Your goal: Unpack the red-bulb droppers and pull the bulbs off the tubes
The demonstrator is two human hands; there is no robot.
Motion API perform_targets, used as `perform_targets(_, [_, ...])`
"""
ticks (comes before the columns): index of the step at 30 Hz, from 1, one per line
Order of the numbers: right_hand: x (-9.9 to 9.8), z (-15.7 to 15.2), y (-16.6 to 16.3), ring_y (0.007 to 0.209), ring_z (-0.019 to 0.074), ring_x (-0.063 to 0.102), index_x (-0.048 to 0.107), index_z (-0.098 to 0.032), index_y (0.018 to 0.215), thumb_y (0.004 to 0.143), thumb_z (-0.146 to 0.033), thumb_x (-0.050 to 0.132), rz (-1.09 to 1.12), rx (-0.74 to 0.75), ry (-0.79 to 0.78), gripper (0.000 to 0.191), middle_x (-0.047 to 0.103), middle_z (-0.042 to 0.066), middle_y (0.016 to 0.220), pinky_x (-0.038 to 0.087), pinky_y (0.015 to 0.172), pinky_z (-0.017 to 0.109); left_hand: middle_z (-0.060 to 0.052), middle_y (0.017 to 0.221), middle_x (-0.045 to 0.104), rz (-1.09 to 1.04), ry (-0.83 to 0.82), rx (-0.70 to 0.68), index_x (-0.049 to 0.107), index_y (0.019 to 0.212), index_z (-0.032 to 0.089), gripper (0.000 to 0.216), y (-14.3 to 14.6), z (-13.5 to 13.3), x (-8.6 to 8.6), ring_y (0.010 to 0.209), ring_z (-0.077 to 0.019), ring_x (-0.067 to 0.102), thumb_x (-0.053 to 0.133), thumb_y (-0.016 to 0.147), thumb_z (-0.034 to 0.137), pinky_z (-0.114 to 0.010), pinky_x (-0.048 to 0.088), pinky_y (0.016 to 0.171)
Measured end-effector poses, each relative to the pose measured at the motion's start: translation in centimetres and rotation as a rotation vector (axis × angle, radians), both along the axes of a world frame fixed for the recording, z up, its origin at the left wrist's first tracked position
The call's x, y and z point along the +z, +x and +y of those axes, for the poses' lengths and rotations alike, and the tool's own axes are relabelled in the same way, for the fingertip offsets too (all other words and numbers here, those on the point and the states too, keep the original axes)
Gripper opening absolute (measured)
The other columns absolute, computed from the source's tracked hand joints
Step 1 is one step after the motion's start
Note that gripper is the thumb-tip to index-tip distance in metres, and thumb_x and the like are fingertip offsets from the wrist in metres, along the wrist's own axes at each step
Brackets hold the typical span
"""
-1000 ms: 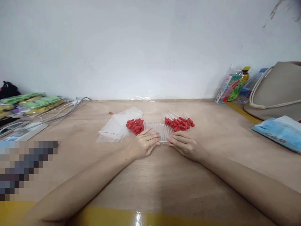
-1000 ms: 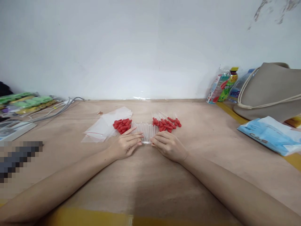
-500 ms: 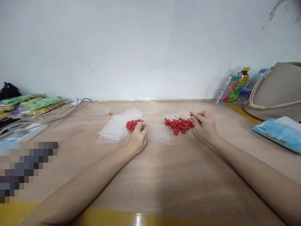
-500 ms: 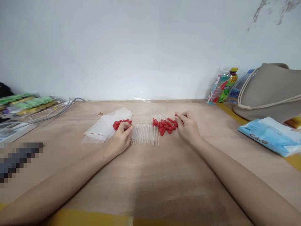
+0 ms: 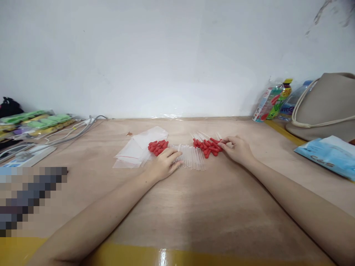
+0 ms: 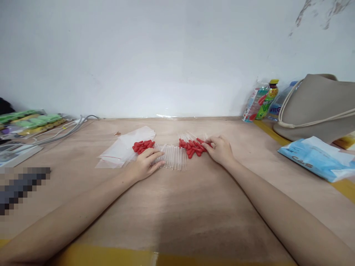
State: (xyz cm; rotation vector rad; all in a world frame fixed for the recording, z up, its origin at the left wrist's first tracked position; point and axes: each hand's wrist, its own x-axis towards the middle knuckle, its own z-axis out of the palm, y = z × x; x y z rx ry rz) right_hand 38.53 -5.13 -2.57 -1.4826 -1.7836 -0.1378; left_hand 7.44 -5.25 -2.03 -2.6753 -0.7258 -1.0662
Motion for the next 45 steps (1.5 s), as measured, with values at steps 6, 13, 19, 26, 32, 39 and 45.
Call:
perform_targets(6, [0.0,0.6,0.8,0.072,0.0182,0.056,0.069,-0.019,0.077,0.082,-0.039,0.046,0.058,-0.039,0.040,0.031,0.065,0.007,0.082,0.040,0.066,0.031,-0.011,0.099,0.059,0.028,-0.078,-0.018,0.056,0.109,0.012,0.035,-0.1,-0.4,0.3,0.092,-0.0198,0.056,0.056,0.082,0.034,-0.035,0.050,0.081])
perform_targets(13, [0.5,0.7,1.2,0.063,0.0189,0.056,0.071,-0.021,0.074,0.066,-0.058,0.057,0.214,-0.338,-0.325,0.040,0.067,0.006,0.073,0.036,0.053,0.029,-0.010,0.099,0.059,0.053,-0.044,0.009,0.057,0.106,0.013,0.026,0.0,-0.4,0.5,0.092,-0.0199,0.054,0.051,0.085,0.027,-0.037,0.046,0.083])
perform_targets(19, [0.7,0.9,0.4,0.063,0.0200,0.059,0.071,-0.021,0.071,0.068,-0.051,0.056,0.227,-0.366,-0.343,0.034,0.068,0.006,0.068,0.036,0.053,0.028,-0.008,0.097,0.060,0.087,-0.021,0.023,0.060,0.102,0.015,0.023,0.1,-0.6,0.7,0.092,-0.0202,0.053,0.050,0.085,0.027,-0.038,0.044,0.083])
perform_targets(26, [0.4,0.9,0.4,0.057,0.0169,0.055,0.071,-0.017,0.076,0.072,-0.050,0.052,0.404,-0.317,-0.236,0.038,0.065,0.004,0.063,0.036,0.052,0.027,-0.009,0.097,0.060,0.093,-0.021,0.030,0.060,0.102,0.016,0.023,0.0,-0.6,0.8,0.093,-0.0207,0.053,0.048,0.086,0.028,-0.038,0.044,0.083])
perform_targets(32, [-0.3,0.8,-0.2,0.053,0.0133,0.048,0.066,-0.014,0.081,0.077,-0.048,0.047,0.394,-0.232,-0.056,0.038,0.060,0.004,0.065,0.035,0.051,0.026,-0.010,0.102,0.059,0.068,0.031,0.038,0.060,0.104,0.016,0.024,0.2,-0.6,0.9,0.095,-0.0215,0.054,0.049,0.085,0.027,-0.039,0.045,0.084])
perform_targets(39, [0.6,-2.6,-5.3,0.072,0.0174,0.055,0.061,-0.021,0.075,0.082,-0.030,0.052,0.000,0.277,0.234,0.014,0.063,0.002,0.073,0.037,0.075,0.035,-0.013,0.123,0.052,-0.019,0.186,0.109,0.047,0.124,0.018,0.038,0.7,-0.7,1.1,0.117,-0.0250,0.045,0.046,0.086,0.021,-0.044,0.040,0.096])
perform_targets(45, [0.7,-4.6,-8.3,0.076,0.0158,0.056,0.058,-0.020,0.080,0.083,-0.028,0.053,-0.069,0.422,0.266,0.010,0.064,0.002,0.078,0.035,0.074,0.033,-0.006,0.113,0.062,0.052,0.265,0.074,0.060,0.102,0.020,0.020,0.7,-0.6,0.9,0.113,-0.0225,0.052,0.050,0.086,0.022,-0.047,0.039,0.098])
